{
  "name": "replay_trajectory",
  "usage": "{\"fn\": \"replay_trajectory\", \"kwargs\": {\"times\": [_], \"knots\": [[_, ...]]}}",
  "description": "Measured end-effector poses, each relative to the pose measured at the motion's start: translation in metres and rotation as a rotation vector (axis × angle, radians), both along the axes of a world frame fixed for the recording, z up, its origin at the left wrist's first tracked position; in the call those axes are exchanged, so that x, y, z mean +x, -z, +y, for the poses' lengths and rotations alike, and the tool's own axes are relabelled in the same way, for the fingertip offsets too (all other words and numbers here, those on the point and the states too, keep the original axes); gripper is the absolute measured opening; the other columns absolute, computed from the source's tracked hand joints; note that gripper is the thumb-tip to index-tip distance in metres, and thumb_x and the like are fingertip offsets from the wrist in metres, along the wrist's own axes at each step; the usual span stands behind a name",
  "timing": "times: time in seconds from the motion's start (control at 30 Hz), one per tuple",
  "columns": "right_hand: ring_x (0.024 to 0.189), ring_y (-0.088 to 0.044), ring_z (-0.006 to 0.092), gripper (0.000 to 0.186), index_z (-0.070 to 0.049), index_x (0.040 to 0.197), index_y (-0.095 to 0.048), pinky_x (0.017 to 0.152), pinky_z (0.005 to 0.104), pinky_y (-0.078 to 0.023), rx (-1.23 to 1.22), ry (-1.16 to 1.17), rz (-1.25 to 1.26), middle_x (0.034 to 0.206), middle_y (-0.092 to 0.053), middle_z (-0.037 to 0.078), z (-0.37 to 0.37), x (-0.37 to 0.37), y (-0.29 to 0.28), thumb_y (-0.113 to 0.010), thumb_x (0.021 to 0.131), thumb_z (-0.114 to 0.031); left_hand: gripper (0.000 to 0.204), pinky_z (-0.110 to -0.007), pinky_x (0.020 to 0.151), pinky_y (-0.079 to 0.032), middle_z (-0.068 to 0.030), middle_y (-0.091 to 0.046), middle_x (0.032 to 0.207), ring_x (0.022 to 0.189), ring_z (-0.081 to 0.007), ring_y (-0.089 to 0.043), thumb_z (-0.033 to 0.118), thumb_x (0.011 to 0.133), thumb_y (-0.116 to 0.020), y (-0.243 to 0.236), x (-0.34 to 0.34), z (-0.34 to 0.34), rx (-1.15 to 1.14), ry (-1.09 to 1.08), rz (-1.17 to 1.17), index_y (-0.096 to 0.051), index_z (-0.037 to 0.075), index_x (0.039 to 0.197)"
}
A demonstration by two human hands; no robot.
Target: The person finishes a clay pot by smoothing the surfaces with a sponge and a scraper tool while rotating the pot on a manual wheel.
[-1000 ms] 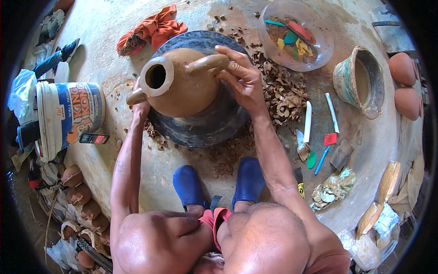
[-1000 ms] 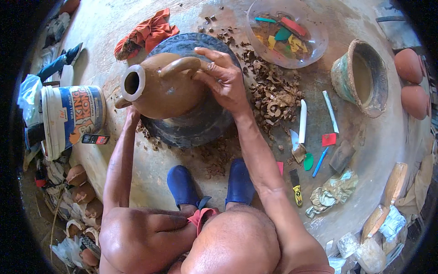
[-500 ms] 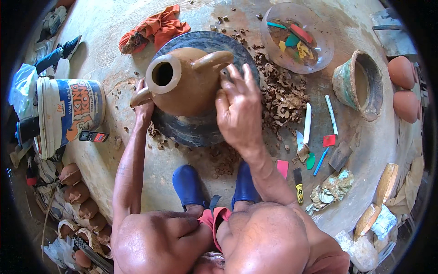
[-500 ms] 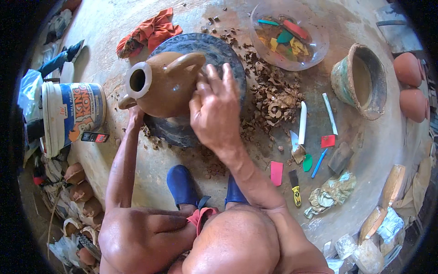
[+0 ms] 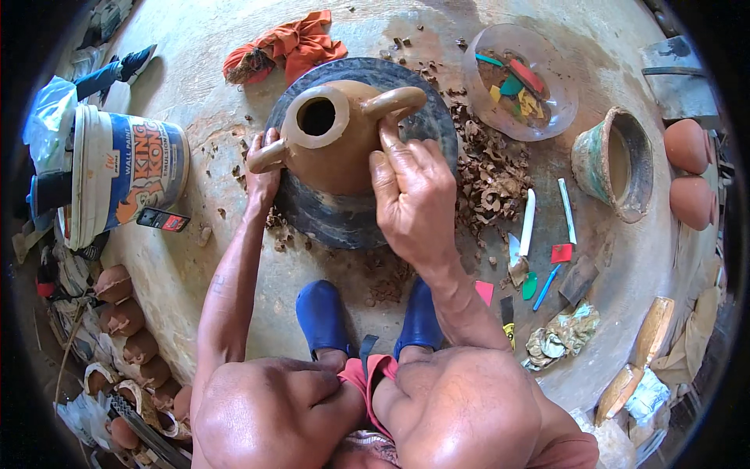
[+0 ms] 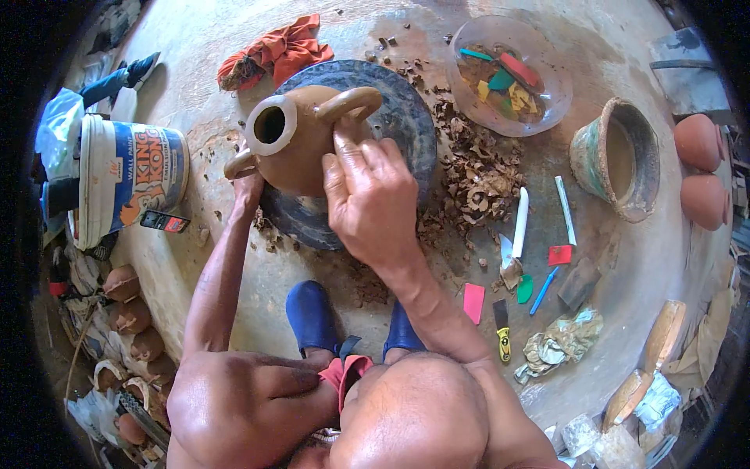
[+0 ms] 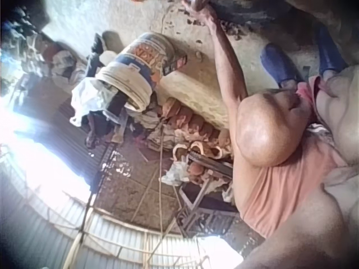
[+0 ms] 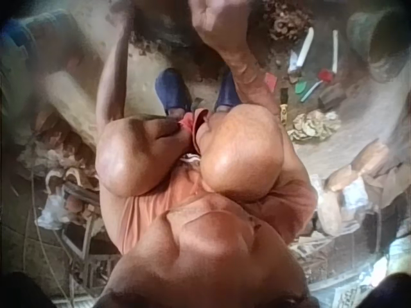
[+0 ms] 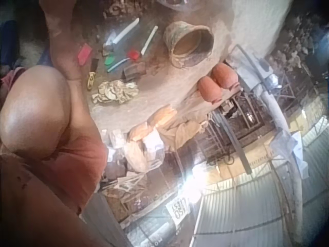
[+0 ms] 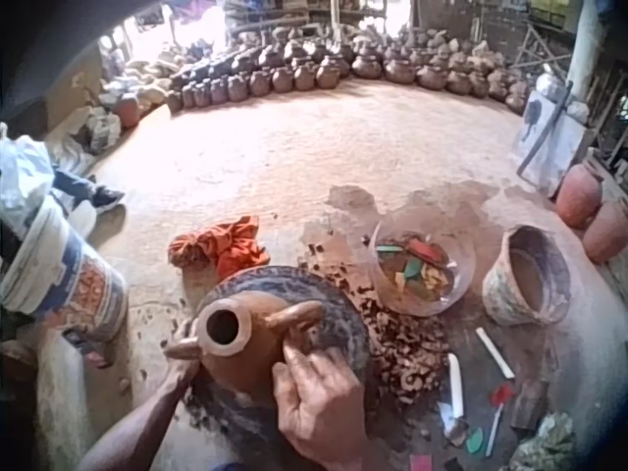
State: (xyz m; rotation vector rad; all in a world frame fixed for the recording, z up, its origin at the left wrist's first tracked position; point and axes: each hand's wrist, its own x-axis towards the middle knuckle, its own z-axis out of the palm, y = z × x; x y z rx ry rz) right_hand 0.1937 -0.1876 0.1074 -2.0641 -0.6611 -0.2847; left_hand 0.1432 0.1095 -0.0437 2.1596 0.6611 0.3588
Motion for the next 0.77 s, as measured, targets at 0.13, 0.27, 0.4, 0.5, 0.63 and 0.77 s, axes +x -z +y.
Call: {"fn": "replay_trajectory", "kwargs": {"times": [0.13,0.27,0.4,0.5,0.63,0.77], "knots": [[0.077,-0.061,0.0309,0.025,0.002,0.115,-0.077,0.070,0.0437,-0.051,0.076,0.037,-0.013,0.081,-0.064,0.013,0.004,-0.001,-0.013,-0.075,0.094,-0.011,0.047,-0.035,0.084,-0.054,-0.0108,-0.073,0.102,0.092,-0.0172,-0.067,0.047,0.110,-0.058,0.003,0.000,-0.001,-0.027,-0.007,-0.040,-0.068,0.002,0.116],[0.067,-0.054,0.0205,0.018,-0.006,0.096,-0.077,0.062,0.0383,-0.045,0.269,0.295,0.039,0.080,-0.064,0.006,-0.009,0.015,-0.001,-0.089,0.084,-0.012,0.048,-0.035,0.081,-0.055,-0.0109,-0.074,0.099,0.089,-0.0181,-0.069,0.049,0.110,-0.058,0.000,0.000,-0.005,-0.025,-0.042,-0.045,-0.069,0.002,0.115],[0.096,-0.064,0.0251,0.044,-0.008,0.114,-0.076,0.084,0.0399,-0.053,0.323,0.170,-0.099,0.110,-0.068,0.011,-0.005,0.051,0.013,-0.095,0.079,-0.024,0.052,-0.037,0.083,-0.056,-0.0134,-0.076,0.103,0.093,-0.0205,-0.072,0.052,0.109,-0.057,0.011,0.000,0.006,0.038,-0.109,-0.033,-0.071,0.002,0.117],[0.119,-0.065,0.0313,0.060,-0.013,0.125,-0.075,0.100,0.0433,-0.054,0.315,0.029,-0.070,0.122,-0.068,0.014,-0.003,0.064,0.027,-0.098,0.073,-0.031,0.057,-0.040,0.086,-0.057,-0.0169,-0.077,0.104,0.097,-0.0261,-0.075,0.055,0.108,-0.056,0.004,0.003,-0.003,0.048,-0.108,-0.005,-0.071,0.001,0.118],[0.118,-0.065,0.0336,0.062,-0.011,0.127,-0.073,0.102,0.0456,-0.052,0.287,0.050,-0.101,0.123,-0.068,0.015,0.004,0.065,0.027,-0.098,0.074,-0.032,0.059,-0.041,0.087,-0.057,-0.0176,-0.077,0.104,0.096,-0.0275,-0.075,0.057,0.107,-0.057,0.000,0.003,-0.003,-0.035,-0.086,0.004,-0.071,0.001,0.119],[0.118,-0.067,0.0288,0.060,-0.012,0.127,-0.073,0.105,0.0463,-0.052,0.212,0.248,0.042,0.131,-0.068,0.012,0.023,0.049,0.010,-0.096,0.078,-0.037,0.059,-0.040,0.087,-0.057,-0.0159,-0.078,0.104,0.094,-0.0264,-0.075,0.058,0.107,-0.056,0.009,0.000,0.002,0.033,-0.071,0.003,-0.072,0.003,0.119]]}}
